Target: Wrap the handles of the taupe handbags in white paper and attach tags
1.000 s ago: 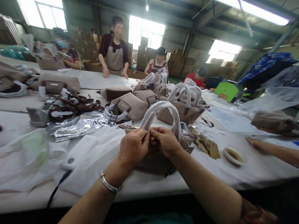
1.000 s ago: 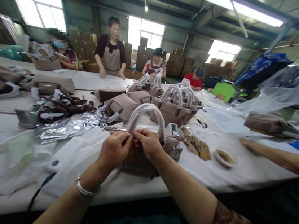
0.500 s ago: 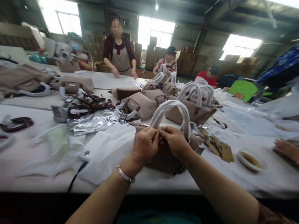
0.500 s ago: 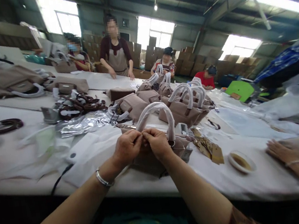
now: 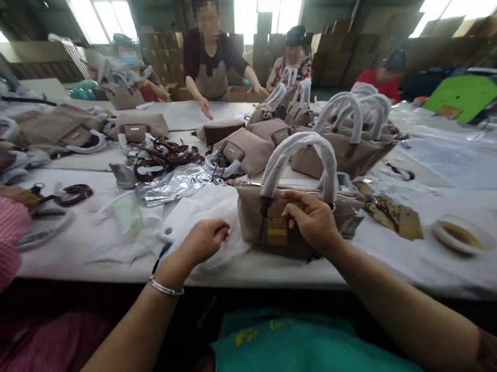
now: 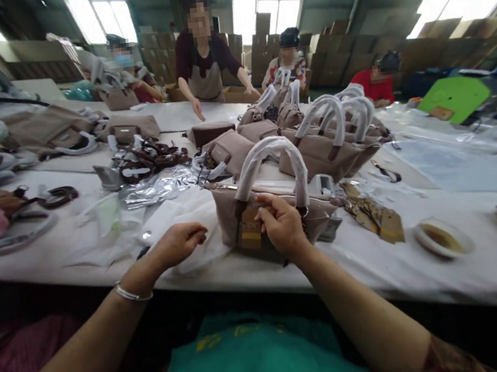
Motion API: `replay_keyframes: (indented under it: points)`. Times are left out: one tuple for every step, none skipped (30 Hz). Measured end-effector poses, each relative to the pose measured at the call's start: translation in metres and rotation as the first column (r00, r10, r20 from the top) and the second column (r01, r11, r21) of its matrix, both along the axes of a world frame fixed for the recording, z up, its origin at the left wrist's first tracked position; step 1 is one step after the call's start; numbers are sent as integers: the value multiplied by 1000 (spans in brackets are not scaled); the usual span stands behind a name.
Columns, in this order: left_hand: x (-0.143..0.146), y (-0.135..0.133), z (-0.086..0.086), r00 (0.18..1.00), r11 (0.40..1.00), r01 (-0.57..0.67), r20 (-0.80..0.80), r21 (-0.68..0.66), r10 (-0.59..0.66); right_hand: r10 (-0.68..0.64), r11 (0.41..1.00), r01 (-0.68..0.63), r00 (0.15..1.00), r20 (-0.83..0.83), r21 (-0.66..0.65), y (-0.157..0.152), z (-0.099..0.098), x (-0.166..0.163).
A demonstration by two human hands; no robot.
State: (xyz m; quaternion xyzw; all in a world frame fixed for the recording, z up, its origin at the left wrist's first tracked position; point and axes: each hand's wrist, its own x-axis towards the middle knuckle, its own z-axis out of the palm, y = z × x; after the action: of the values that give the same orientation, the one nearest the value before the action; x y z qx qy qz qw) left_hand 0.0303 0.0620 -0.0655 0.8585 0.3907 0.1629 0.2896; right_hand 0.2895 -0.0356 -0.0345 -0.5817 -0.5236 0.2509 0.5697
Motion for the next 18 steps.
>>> replay_keyframes:
  points:
    - [-3,0,-6,986,997,73,-151,22,-69,-2,1000,2,1000,21,-1,-1,1,0]
    - [-5,0,-10,952,992,116,-290,58,-94,-5,1000,5,999,36,0,-2,1,1]
    - [-5,0,-13,911,987,121,-407,105,-69,-7,1000,7,999,48,1,-3,2,1]
    - [-4,0,-15,870,981,96,-493,166,-1,-9,1000,9,998,55,2,-3,2,1]
    - [-3,0,-15,834,969,50,-545,241,92,-11,1000,11,998,58,3,-3,2,2]
    - [-2,1,-14,802,950,-4,-566,313,191,-11,1000,10,998,58,4,-3,1,3]
    - [-1,2,-13,778,927,-56,-566,372,274,-8,1000,8,998,55,4,-3,0,3]
    - [-1,4,-11,760,905,-100,-554,414,338,-4,1000,3,999,52,6,-3,0,4]
    - [0,5,-9,746,886,-133,-544,444,384,1,1000,-1,999,50,10,-3,-1,4]
    - [0,7,-7,734,870,-155,-535,468,419,4,1000,-5,999,49,14,-3,-2,5]
    - [0,8,-6,728,857,-164,-526,489,439,8,1000,-8,999,47,19,-4,-2,5]
    - [1,10,-6,732,847,-162,-514,506,447,11,1000,-12,999,47,23,-4,-2,5]
    - [3,13,-6,748,845,-153,-499,512,438,15,1000,-16,999,47,25,-4,-2,5]
    - [6,16,-7,771,851,-145,-481,505,417,21,999,-22,999,48,27,-4,-2,5]
    - [9,19,-9,797,862,-137,-462,488,388,28,999,-29,998,47,27,-5,-2,5]
    - [14,24,-11,821,875,-130,-444,466,359,34,999,-35,998,46,29,-4,-1,5]
    - [19,29,-13,841,889,-123,-429,442,329,39,999,-40,998,42,32,-4,-1,5]
    - [24,36,-16,857,901,-110,-420,419,300,43,998,-44,998,38,35,-4,-2,6]
